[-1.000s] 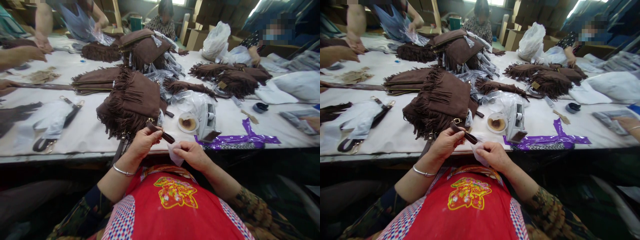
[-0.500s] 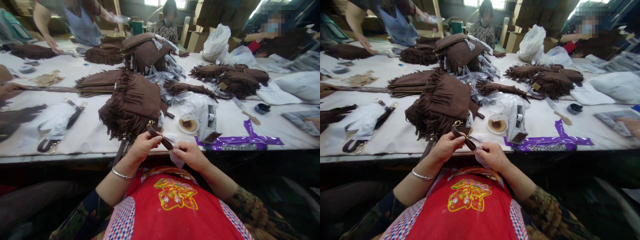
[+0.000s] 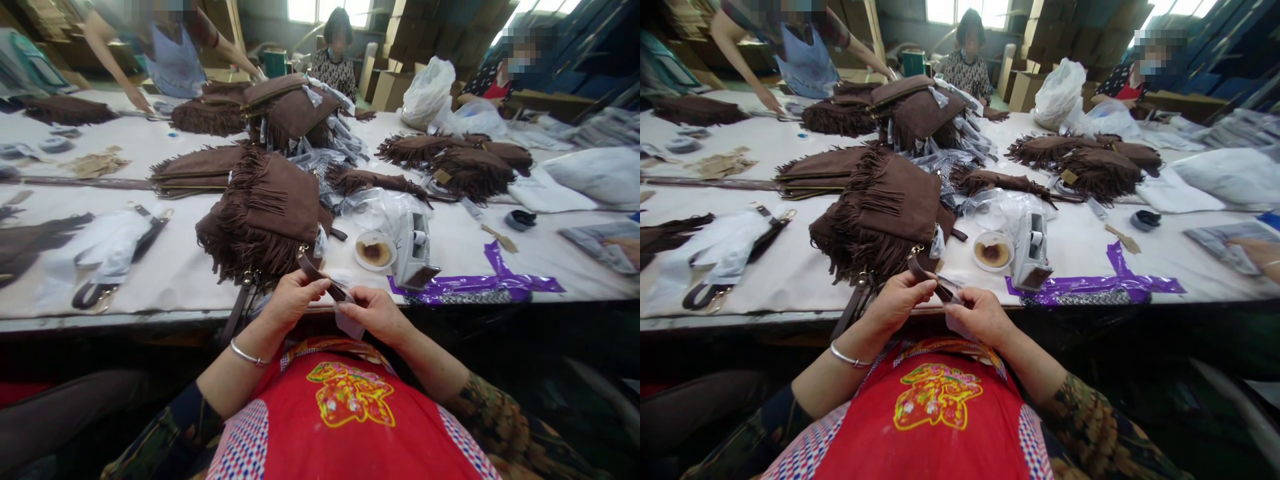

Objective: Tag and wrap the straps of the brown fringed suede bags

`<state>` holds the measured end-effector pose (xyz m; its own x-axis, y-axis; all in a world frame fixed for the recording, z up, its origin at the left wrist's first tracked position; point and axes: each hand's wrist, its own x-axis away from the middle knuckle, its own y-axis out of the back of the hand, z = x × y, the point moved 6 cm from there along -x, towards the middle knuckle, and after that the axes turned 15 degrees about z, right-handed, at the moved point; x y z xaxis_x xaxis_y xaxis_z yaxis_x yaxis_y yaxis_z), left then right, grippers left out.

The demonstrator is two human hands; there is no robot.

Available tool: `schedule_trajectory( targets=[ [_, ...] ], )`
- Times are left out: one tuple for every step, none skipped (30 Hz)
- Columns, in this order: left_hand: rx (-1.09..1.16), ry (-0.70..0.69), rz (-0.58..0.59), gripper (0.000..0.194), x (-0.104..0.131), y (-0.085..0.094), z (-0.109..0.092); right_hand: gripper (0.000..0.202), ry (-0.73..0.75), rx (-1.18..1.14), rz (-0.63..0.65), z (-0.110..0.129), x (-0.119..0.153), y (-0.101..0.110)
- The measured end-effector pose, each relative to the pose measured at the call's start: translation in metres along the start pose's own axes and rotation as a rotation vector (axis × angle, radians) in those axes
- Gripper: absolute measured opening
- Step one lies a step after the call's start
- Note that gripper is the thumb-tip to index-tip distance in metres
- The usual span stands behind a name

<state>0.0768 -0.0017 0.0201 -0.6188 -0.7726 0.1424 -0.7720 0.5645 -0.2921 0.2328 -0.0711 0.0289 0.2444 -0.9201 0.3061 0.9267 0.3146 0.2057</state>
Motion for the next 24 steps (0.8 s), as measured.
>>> schedule_trajectory(
  targets=[
    [-0.004, 0.011, 0.006, 0.028, 0.000, -0.003, 0.001, 0.028, 0.008, 0.004, -0.003, 0.002, -0.003, -0.001],
    [-0.001, 0.030, 0.024, 0.028, 0.000, -0.006, 0.003, 0.026, 0.015, 0.007, -0.008, 0.004, -0.005, -0.001],
    [0.013, 0.054, 0.053, 0.028, 0.000, -0.010, 0.005, 0.026, 0.015, 0.007, -0.012, 0.006, -0.008, -0.002],
    [0.038, 0.083, 0.087, 0.029, 0.000, -0.013, 0.008, 0.026, 0.008, -0.001, -0.012, 0.008, -0.010, -0.002],
    [0.074, 0.111, 0.112, 0.030, 0.000, -0.016, 0.010, 0.028, -0.002, -0.022, -0.005, 0.009, -0.011, -0.003],
    [0.128, 0.133, 0.127, 0.031, 0.000, -0.017, 0.012, 0.030, -0.016, -0.060, 0.011, 0.010, -0.011, -0.003],
    [0.199, 0.150, 0.133, 0.033, 0.000, -0.016, 0.014, 0.032, -0.031, -0.113, 0.045, 0.011, -0.010, -0.004],
    [0.285, 0.167, 0.134, 0.034, -0.001, -0.014, 0.015, 0.034, -0.044, -0.177, 0.087, 0.011, -0.008, -0.004],
    [0.383, 0.186, 0.134, 0.036, -0.002, -0.012, 0.016, 0.035, -0.055, -0.242, 0.132, 0.011, -0.005, -0.005],
    [0.481, 0.204, 0.133, 0.037, -0.004, -0.009, 0.018, 0.037, -0.067, -0.301, 0.173, 0.010, -0.001, -0.005],
    [0.567, 0.218, 0.125, 0.039, -0.008, -0.006, 0.019, 0.038, -0.079, -0.351, 0.205, 0.010, 0.004, -0.004],
    [0.629, 0.225, 0.108, 0.039, -0.012, -0.002, 0.019, 0.039, -0.087, -0.389, 0.224, 0.009, 0.009, -0.003],
    [0.667, 0.217, 0.078, 0.039, -0.017, 0.001, 0.020, 0.039, -0.093, -0.414, 0.234, 0.008, 0.013, -0.002],
    [0.684, 0.194, 0.040, 0.037, -0.023, 0.005, 0.020, 0.039, -0.101, -0.428, 0.237, 0.006, 0.016, -0.001],
    [0.690, 0.168, 0.004, 0.034, -0.029, 0.008, 0.020, 0.040, -0.111, -0.432, 0.243, 0.005, 0.019, 0.000],
    [0.691, 0.142, -0.030, 0.031, -0.035, 0.010, 0.020, 0.040, -0.120, -0.429, 0.249, 0.003, 0.021, 0.000],
    [0.691, 0.117, -0.062, 0.028, -0.040, 0.011, 0.020, 0.041, -0.127, -0.424, 0.255, 0.001, 0.022, -0.001],
    [0.689, 0.095, -0.093, 0.026, -0.045, 0.011, 0.020, 0.041, -0.134, -0.418, 0.258, 0.000, 0.022, -0.001],
    [0.681, 0.076, -0.123, 0.025, -0.048, 0.012, 0.019, 0.041, -0.140, -0.412, 0.256, -0.001, 0.023, -0.002],
    [0.665, 0.059, -0.147, 0.024, -0.051, 0.013, 0.018, 0.042, -0.147, -0.404, 0.245, -0.003, 0.023, -0.002],
    [0.639, 0.041, -0.163, 0.024, -0.052, 0.014, 0.015, 0.042, -0.156, -0.390, 0.226, -0.004, 0.022, -0.002],
    [0.605, 0.023, -0.172, 0.024, -0.053, 0.015, 0.012, 0.042, -0.169, -0.368, 0.202, -0.006, 0.020, -0.002],
    [0.565, 0.010, -0.177, 0.025, -0.053, 0.016, 0.008, 0.042, -0.185, -0.339, 0.179, -0.007, 0.018, -0.001],
    [0.521, 0.000, -0.181, 0.025, -0.052, 0.017, 0.003, 0.042, -0.197, -0.309, 0.155, -0.007, 0.014, 0.000]
  ],
)
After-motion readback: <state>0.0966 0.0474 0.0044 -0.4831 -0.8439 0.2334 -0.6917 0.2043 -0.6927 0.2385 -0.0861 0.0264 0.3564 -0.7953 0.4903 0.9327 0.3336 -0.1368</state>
